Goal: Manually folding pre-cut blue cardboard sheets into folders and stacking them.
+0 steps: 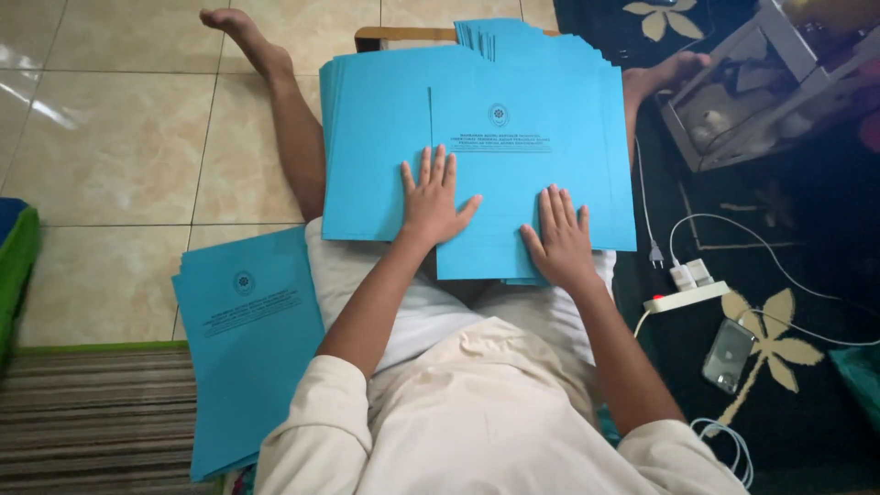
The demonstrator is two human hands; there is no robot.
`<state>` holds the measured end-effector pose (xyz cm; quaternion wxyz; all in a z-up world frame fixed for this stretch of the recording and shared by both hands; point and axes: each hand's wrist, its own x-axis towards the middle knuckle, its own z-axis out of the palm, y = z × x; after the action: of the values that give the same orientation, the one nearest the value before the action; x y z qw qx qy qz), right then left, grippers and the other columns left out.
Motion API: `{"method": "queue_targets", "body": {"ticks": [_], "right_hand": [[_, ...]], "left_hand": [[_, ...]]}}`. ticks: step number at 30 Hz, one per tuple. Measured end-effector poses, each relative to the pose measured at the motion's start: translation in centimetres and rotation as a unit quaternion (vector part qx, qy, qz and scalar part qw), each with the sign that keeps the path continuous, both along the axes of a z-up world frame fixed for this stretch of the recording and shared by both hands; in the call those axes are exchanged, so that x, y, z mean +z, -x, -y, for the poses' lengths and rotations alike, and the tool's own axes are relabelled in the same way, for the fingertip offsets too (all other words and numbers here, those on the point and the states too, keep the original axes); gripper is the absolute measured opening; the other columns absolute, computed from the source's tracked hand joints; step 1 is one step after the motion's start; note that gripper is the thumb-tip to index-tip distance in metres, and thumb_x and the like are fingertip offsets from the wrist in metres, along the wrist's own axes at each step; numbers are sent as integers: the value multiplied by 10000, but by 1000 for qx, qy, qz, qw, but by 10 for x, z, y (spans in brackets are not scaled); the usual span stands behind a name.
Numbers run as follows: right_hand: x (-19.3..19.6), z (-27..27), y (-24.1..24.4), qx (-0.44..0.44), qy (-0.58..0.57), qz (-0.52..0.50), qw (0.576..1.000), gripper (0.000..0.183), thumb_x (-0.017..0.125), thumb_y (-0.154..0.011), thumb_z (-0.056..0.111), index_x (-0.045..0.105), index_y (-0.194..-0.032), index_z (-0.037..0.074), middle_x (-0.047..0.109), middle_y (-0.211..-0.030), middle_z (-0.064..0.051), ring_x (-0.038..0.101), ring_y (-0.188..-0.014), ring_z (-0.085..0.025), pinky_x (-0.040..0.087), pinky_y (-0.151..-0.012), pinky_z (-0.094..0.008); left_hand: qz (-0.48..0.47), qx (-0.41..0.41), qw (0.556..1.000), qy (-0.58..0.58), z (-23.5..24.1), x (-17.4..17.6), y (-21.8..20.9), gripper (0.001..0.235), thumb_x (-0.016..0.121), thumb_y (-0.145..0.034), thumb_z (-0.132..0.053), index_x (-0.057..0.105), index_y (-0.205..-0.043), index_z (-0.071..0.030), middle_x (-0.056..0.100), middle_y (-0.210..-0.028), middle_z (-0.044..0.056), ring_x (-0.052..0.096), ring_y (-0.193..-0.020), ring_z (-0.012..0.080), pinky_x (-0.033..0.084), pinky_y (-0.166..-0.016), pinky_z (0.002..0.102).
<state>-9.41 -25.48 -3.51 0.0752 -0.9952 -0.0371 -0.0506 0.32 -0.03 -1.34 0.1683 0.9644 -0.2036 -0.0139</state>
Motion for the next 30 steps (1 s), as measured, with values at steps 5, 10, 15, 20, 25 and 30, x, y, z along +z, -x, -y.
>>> {"method": "queue_targets", "body": {"ticks": [5, 10, 15, 20, 25, 30], "right_hand": [[-3, 0, 2, -22, -41, -19, 999, 776, 394, -1067, 595, 253, -1676, 136, 202, -1745, -103, 166, -1606, -297, 82, -1271, -597], [-2, -2, 4, -27, -59, -32, 997, 782, 387, -1060, 623, 239, -1681, 172, 183, -1750, -73, 140, -1612, -274, 47, -1278, -583], [-2, 0, 6, -31, -76, -26, 996, 786, 395, -1061, 633, 234, -1686, 185, 168, -1754, -63, 112, -1615, -267, 2, -1279, -567], [2, -3, 3, -34, -68, -20, 997, 819, 434, -1036, 651, 248, -1679, 180, 195, -1749, -65, 138, -1613, -267, 32, -1281, -566], [4, -2, 5, -30, -62, -25, 997, 875, 482, -1005, 683, 267, -1672, 159, 212, -1744, -80, 159, -1609, -281, 59, -1280, -562], [11, 4, 5, 37, -71, -9, 997, 908, 512, -1009, 623, 177, -1672, 100, 139, -1741, -108, 90, -1606, -334, 101, -1268, -585]], "left_hand": [[24, 2, 1000, -1, 19, -9, 17, 898, 460, -992, -610, 309, -1600, 32, 161, -1689, 302, 76, -1584, 467, 27, -1223, 724], [74, -54, 995, 30, 42, -15, 84, 931, 538, -939, -631, 387, -1566, 40, 202, -1645, 379, 133, -1543, 567, 98, -1233, 702], [7, -61, 992, 110, 42, -29, 87, 936, 333, -1022, -672, 321, -1570, 87, 201, -1649, 365, 162, -1555, 517, 131, -1258, 640], [31, -18, 999, 38, 26, -12, 10, 923, 428, -1016, -630, 318, -1567, 102, 197, -1660, 348, 150, -1575, 475, 107, -1282, 582], [10, -5, 1000, 22, 44, -20, -72, 963, 369, -1020, -690, 262, -1598, 73, 134, -1694, 291, 96, -1599, 417, 75, -1306, 545], [-12, 28, 998, -51, 67, -32, -145, 1025, 256, -1022, -745, 82, -1628, 63, 21, -1710, 236, -7, -1588, 367, 14, -1292, 500]]}}
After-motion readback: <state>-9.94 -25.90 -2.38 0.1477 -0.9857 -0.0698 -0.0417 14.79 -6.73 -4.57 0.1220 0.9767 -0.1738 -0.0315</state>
